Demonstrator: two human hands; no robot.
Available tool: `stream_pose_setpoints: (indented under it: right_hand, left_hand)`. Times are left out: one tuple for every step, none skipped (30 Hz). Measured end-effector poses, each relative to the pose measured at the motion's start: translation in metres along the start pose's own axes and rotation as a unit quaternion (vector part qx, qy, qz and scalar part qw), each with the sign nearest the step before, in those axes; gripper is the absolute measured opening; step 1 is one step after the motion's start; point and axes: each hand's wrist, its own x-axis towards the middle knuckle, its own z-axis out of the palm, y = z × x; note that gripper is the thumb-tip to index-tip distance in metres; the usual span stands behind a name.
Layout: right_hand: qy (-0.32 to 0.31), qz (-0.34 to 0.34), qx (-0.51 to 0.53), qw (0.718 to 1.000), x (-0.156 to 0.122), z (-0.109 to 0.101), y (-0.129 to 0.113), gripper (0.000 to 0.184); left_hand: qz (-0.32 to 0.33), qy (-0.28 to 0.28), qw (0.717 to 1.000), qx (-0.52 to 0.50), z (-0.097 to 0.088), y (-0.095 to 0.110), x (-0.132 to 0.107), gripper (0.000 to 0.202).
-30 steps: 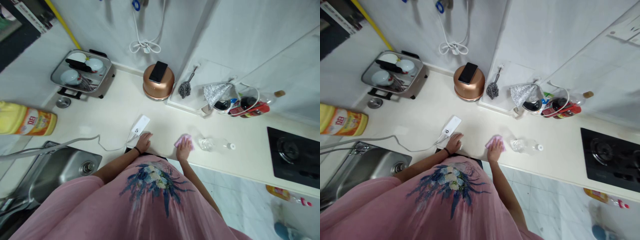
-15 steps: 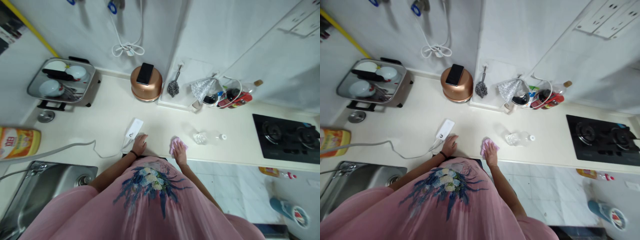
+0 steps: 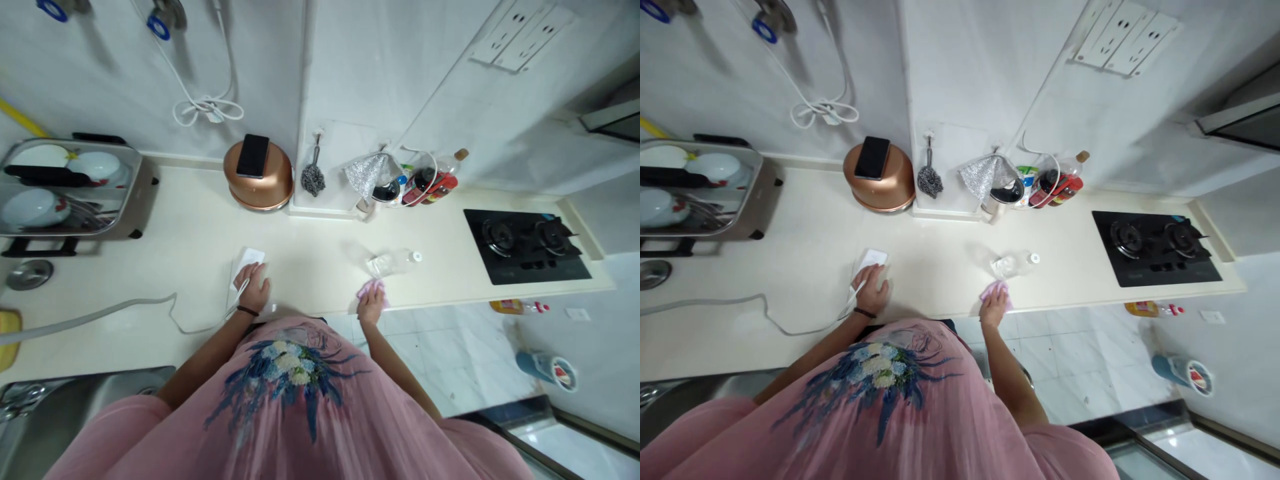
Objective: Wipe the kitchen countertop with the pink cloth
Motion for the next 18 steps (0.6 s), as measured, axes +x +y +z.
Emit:
stream_pose_setpoints:
  right_hand:
    - [-0.02, -0.025, 0.029, 0.999, -0.011, 0.007, -0.011, 0.055]
    - [-0.045, -0.059, 0.057, 0.996, -0.021, 0.012, -0.022, 0.056]
    - [-0.071, -0.096, 0.08, 0.99, -0.031, 0.017, -0.031, 0.056]
    - [-0.094, -0.131, 0.094, 0.982, -0.039, 0.02, -0.038, 0.055]
    - [-0.113, -0.158, 0.102, 0.976, -0.044, 0.021, -0.043, 0.054]
    - [-0.129, -0.178, 0.109, 0.97, -0.047, 0.022, -0.044, 0.054]
    - [-0.14, -0.189, 0.114, 0.965, -0.046, 0.021, -0.041, 0.053]
    - [-0.146, -0.19, 0.119, 0.964, -0.043, 0.02, -0.036, 0.053]
    - [-0.145, -0.181, 0.122, 0.965, -0.038, 0.018, -0.028, 0.052]
    - [-0.137, -0.164, 0.124, 0.969, -0.03, 0.016, -0.019, 0.052]
    - [-0.123, -0.141, 0.124, 0.975, -0.022, 0.015, -0.009, 0.052]
    - [-0.106, -0.113, 0.122, 0.98, -0.012, 0.014, 0.0, 0.053]
    - [-0.092, -0.086, 0.117, 0.985, -0.002, 0.014, 0.007, 0.054]
    - [-0.083, -0.064, 0.111, 0.988, 0.009, 0.015, 0.01, 0.055]
    - [-0.08, -0.048, 0.104, 0.99, 0.019, 0.017, 0.009, 0.056]
    - [-0.08, -0.038, 0.096, 0.991, 0.028, 0.02, 0.004, 0.057]
    - [-0.082, -0.033, 0.09, 0.992, 0.036, 0.024, -0.005, 0.058]
    - [-0.086, -0.035, 0.086, 0.992, 0.041, 0.028, -0.018, 0.059]
  left_hand:
    - [-0.026, 0.012, 0.999, 0.02, -0.004, 0.001, 0.005, 0.054]
    - [-0.048, 0.018, 0.998, 0.038, -0.007, 0.002, 0.009, 0.057]
    - [-0.064, 0.017, 0.996, 0.052, -0.009, 0.002, 0.013, 0.061]
    - [-0.077, 0.014, 0.995, 0.063, -0.01, 0.002, 0.016, 0.065]
    - [-0.088, 0.01, 0.994, 0.07, -0.011, 0.001, 0.018, 0.068]
    - [-0.098, 0.005, 0.992, 0.074, -0.011, 0.0, 0.019, 0.072]
    - [-0.106, 0.0, 0.991, 0.077, -0.011, -0.001, 0.02, 0.074]
    - [-0.11, -0.006, 0.991, 0.077, -0.011, -0.002, 0.02, 0.076]
    - [-0.11, -0.008, 0.991, 0.075, -0.01, -0.003, 0.019, 0.076]
    - [-0.106, -0.009, 0.992, 0.071, -0.009, -0.004, 0.018, 0.076]
    - [-0.096, -0.006, 0.993, 0.064, -0.007, -0.004, 0.016, 0.074]
    - [-0.078, -0.004, 0.996, 0.051, -0.005, -0.005, 0.013, 0.071]
    - [-0.053, -0.006, 0.998, 0.035, -0.002, -0.005, 0.009, 0.068]
    - [-0.022, -0.012, 1.0, 0.015, 0.002, -0.005, 0.004, 0.064]
    - [0.013, -0.025, 1.0, -0.007, 0.006, -0.006, -0.002, 0.06]
    - [0.047, -0.043, 0.998, -0.028, 0.011, -0.006, -0.008, 0.058]
    - [0.078, -0.063, 0.994, -0.047, 0.016, -0.007, -0.014, 0.055]
    - [0.102, -0.082, 0.99, -0.061, 0.021, -0.008, -0.021, 0.054]
